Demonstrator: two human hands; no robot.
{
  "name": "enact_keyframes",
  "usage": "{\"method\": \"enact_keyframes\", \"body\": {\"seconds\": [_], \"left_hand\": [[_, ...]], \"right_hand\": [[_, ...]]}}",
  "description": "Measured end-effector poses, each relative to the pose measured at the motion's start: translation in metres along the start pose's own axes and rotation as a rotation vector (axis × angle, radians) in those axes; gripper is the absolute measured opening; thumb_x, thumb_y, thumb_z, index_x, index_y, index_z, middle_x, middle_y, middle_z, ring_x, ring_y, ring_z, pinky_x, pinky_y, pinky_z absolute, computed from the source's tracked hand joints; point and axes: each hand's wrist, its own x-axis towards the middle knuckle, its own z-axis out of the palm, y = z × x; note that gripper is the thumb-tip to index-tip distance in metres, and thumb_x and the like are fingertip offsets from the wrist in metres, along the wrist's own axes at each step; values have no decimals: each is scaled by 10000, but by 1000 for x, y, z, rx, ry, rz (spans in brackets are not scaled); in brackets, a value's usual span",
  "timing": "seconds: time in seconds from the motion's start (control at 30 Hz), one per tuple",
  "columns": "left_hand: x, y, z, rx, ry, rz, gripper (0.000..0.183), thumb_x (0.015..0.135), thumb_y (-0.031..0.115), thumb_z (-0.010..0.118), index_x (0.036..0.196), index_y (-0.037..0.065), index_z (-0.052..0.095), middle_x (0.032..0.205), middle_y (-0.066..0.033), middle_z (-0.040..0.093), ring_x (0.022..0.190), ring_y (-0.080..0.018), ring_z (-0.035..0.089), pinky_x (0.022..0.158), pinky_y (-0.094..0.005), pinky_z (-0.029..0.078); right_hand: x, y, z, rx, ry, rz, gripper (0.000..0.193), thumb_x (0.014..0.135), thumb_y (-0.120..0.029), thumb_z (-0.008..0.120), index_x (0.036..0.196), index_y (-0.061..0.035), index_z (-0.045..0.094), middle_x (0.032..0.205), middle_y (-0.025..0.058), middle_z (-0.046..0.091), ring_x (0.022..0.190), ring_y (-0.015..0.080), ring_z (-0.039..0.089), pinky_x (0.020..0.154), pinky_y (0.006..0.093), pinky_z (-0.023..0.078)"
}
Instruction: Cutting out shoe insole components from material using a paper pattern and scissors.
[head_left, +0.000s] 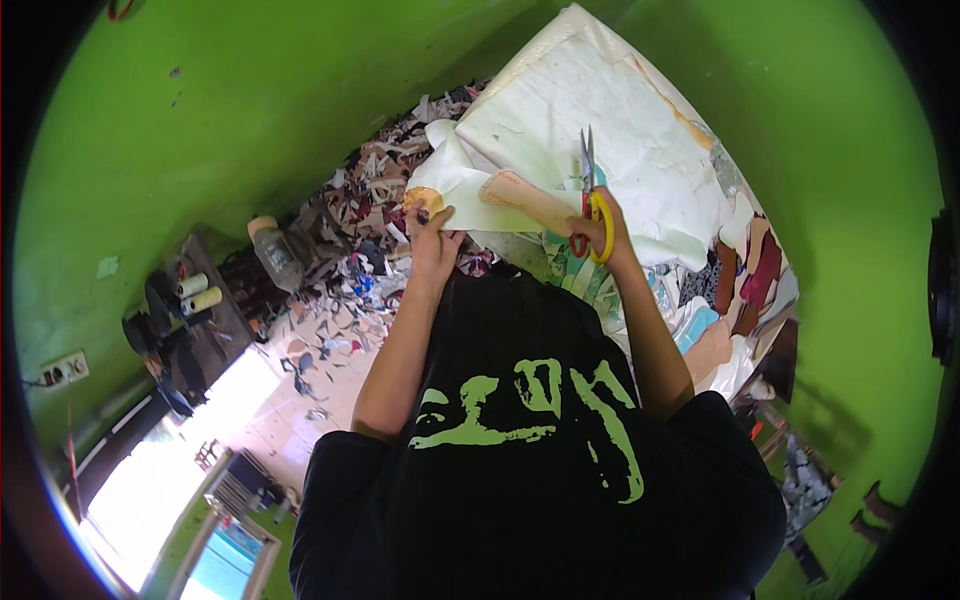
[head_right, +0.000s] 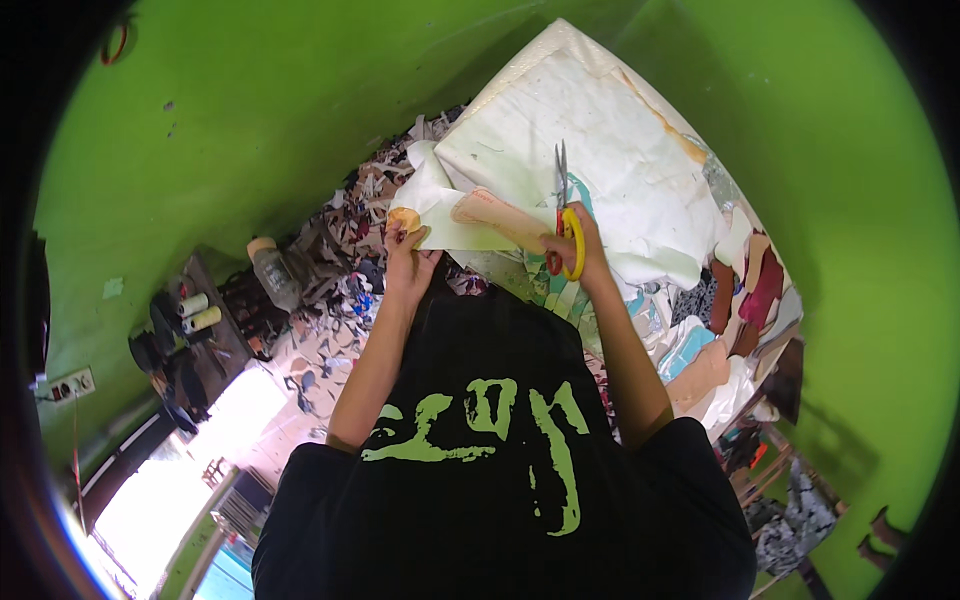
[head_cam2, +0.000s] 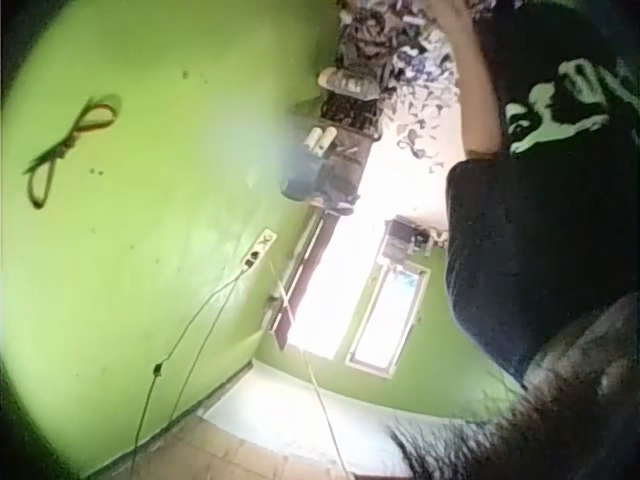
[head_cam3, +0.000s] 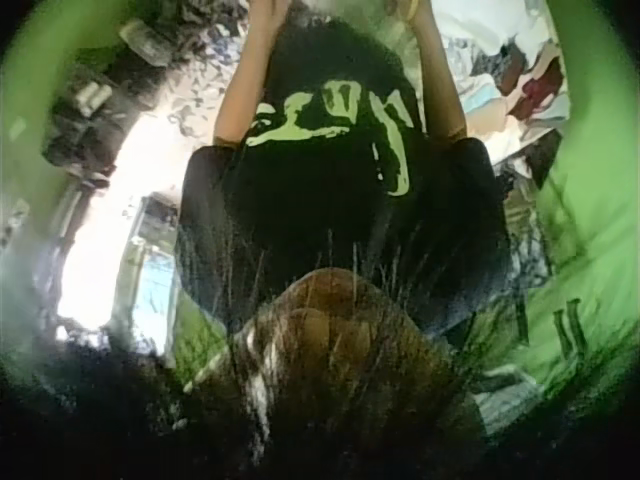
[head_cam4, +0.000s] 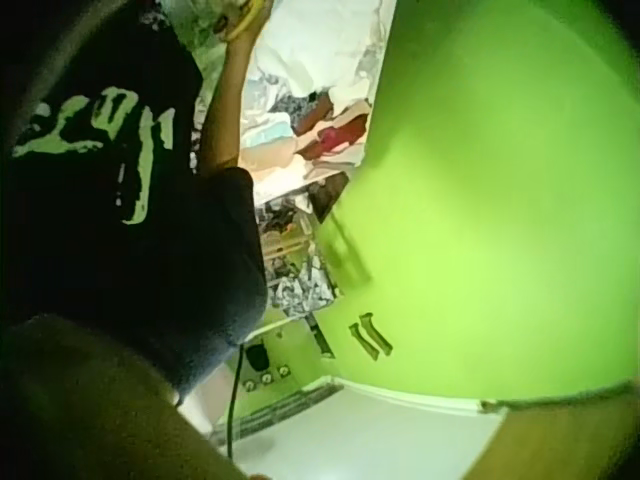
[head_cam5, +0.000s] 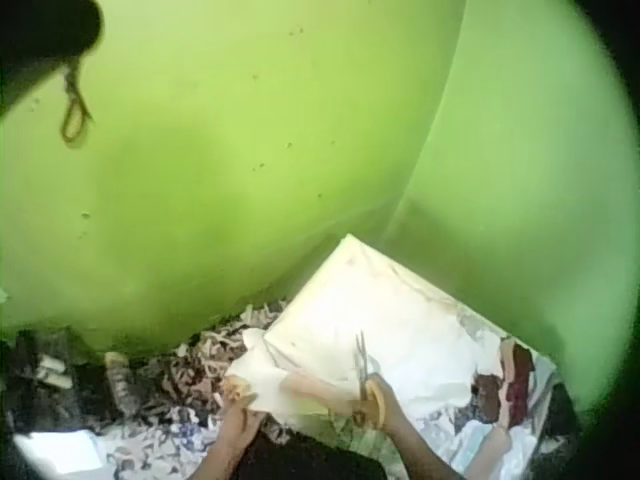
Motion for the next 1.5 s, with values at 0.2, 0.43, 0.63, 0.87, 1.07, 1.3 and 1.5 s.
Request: {"method": "enact_keyframes", "body": {"seconds": [0.2,0.43,0.63,0.87,1.07,1.3,1.5], "left_hand": [[53,-28,2,90,6,-255,360,858,11,687,1146,67,479,1049,-94,635,984,-260,669,894,-413,558],[49,-34,18,256,11,-499,235,876,92,709,1077,82,589,1030,-66,675,979,-208,669,911,-371,556],[55,-38,17,383,-46,-612,226,901,159,715,1072,88,584,1031,-58,646,958,-210,662,843,-319,568],[60,-27,10,445,-69,-527,269,885,90,704,1086,50,530,1042,-67,577,917,-196,625,800,-298,600],[47,-17,15,465,-51,-434,256,867,66,717,1053,43,542,1032,-75,603,896,-179,636,797,-270,596],[44,-11,21,586,-52,-377,328,831,63,770,1070,68,546,991,-31,627,894,-136,627,748,-221,560],[42,-11,23,613,-55,-323,348,817,56,775,1082,69,549,988,-28,633,874,-124,626,724,-213,551]], "right_hand": [[20,23,-45,57,278,-75,350,798,-73,758,996,-53,470,678,51,559,547,153,579,485,273,454],[-40,32,-29,-4,296,175,494,887,-487,699,976,-52,481,583,16,491,422,119,460,399,279,363],[-98,57,44,134,-108,341,552,940,-608,521,1005,-68,426,671,54,523,440,130,489,386,263,389],[-76,80,95,314,-179,249,450,1002,-527,457,1000,-78,435,651,36,538,477,120,512,436,264,420],[-59,65,109,256,-154,153,467,1005,-527,450,947,-63,459,634,38,534,480,115,523,444,258,438],[-57,60,115,264,-148,204,489,1001,-533,460,932,-48,472,617,40,529,470,116,527,446,258,455],[-59,38,115,170,-130,196,522,999,-554,440,932,-39,491,620,50,542,469,122,538,444,262,450]]}}
